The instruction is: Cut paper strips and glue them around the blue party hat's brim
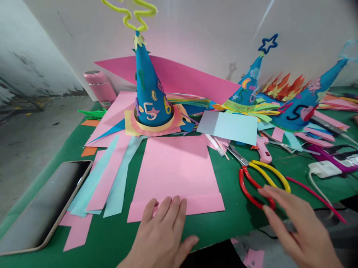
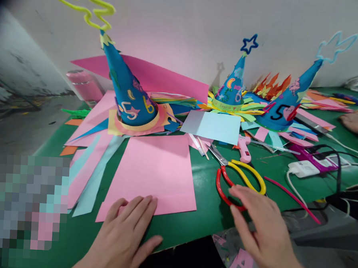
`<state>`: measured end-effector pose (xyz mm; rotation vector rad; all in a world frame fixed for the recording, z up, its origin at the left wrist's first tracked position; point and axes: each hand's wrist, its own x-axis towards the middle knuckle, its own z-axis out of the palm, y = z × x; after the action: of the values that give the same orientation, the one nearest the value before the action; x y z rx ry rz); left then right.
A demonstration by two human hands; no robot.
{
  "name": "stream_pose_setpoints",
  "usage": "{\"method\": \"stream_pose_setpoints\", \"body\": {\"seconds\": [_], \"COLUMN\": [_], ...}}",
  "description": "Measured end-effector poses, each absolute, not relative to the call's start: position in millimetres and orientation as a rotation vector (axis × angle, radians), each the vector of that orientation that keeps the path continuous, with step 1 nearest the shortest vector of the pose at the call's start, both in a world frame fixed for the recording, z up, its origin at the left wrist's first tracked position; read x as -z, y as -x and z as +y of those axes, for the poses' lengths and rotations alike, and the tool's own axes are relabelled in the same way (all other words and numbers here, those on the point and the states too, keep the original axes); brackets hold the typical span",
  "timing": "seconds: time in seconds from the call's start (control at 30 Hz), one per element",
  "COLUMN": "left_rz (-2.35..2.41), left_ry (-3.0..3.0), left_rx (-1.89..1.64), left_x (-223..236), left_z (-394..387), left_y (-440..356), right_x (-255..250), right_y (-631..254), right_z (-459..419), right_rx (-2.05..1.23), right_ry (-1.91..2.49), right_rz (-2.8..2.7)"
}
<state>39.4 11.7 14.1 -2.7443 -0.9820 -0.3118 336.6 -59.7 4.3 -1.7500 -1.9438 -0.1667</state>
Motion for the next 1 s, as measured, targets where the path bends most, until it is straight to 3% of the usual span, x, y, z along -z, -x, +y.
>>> {"method": "stream_pose_setpoints", "body": {"seconds": [0.1, 0.33, 0.57, 0.83, 1.0], "left_rz": [-1.138, -1.318, -1.475, -1.465, -1.436], "left_ry": [2.918, 3.205, 3.415, 3.471, 3.547], "left_rx": [0.107, -0.108, 0.060, 0.220, 0.295], "left_x": [-28.4, -43.1, -36.5, -36.7, -37.9], "left_z": [26.1, 59.6, 68.4, 70.5, 72.3], "left_y": [-60.1, -84.9, -83.1, -77.6, -77.0], "right_x": [-9.3, -3.8, -0.6, -32.0, -30.1], "right_y": [-357.8, -384.2, -391.2, -411.5, -412.6], "right_z": [-40.4, -1.9, 10.7, -23.8, -60.1], "right_rx": [0.089, -0.032, -0.049, 0.063, -0.388], "right_ry": [1.909, 2.137, 2.195, 2.083, 1.916], "right_rz": [-1.738, -1.927, -1.907, -1.863, -1.959]}}
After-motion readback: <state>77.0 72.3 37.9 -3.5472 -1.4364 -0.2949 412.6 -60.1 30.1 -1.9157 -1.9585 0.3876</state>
